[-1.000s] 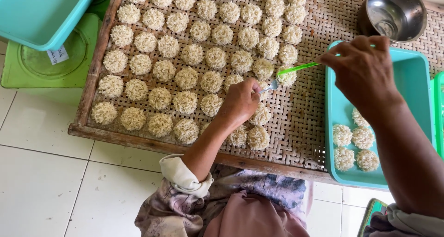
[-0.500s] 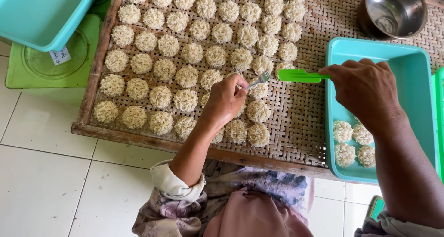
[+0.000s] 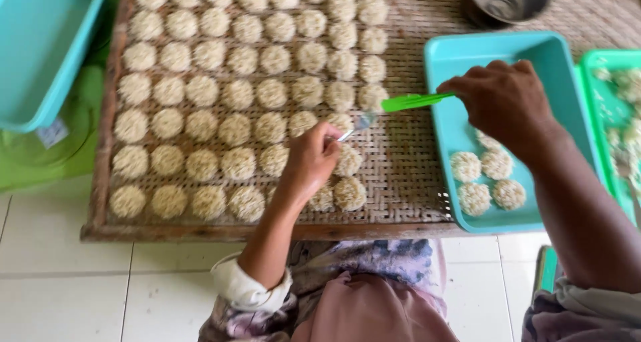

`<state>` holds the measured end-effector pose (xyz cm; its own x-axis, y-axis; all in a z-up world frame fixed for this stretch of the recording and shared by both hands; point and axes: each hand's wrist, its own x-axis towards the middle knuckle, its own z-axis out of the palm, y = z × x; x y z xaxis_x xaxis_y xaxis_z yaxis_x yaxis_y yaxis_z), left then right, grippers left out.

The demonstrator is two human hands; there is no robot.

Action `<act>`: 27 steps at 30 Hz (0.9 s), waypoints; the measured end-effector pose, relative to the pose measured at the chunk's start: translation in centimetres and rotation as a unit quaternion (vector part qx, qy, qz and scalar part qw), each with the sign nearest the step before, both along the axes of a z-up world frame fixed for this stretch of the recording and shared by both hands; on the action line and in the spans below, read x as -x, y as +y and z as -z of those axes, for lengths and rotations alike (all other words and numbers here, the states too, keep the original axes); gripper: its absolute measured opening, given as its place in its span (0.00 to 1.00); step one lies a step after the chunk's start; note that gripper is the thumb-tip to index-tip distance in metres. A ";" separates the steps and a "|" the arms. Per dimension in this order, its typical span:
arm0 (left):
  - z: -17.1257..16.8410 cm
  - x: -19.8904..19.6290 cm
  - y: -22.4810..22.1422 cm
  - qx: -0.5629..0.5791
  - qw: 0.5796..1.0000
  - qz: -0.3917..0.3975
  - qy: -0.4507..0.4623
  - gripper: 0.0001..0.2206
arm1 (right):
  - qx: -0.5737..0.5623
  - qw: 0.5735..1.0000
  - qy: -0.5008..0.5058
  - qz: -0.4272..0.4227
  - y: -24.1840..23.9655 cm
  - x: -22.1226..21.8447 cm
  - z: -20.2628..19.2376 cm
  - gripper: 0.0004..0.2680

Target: Arranging small round food patties onto a drying rack using a fork and spatula

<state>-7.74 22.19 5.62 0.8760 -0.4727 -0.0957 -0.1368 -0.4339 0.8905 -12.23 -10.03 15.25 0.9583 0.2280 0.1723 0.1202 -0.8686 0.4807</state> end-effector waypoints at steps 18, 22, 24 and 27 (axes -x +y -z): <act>2.8 4.7 -10.4 0.118 0.988 0.073 -0.073 0.06 | -0.123 0.944 0.176 0.251 -14.7 18.5 -1.3 0.15; 2.4 5.2 -13.0 0.127 0.989 0.077 0.005 0.08 | -0.113 0.936 0.159 0.292 -14.1 18.3 -2.8 0.11; 3.5 4.9 -14.4 0.129 0.987 0.081 -0.050 0.07 | -0.033 0.944 0.155 0.289 -13.9 18.0 -2.1 0.10; 5.3 4.2 -16.6 0.120 0.981 0.075 -0.130 0.06 | 0.030 0.937 0.174 0.303 -14.6 16.9 -1.1 0.10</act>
<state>-11.96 5.63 0.29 0.7749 -0.5800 0.2511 -0.4189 -0.1738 0.8912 -29.13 -24.65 16.31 0.9107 -0.3760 -0.1709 -0.2267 -0.8009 0.5542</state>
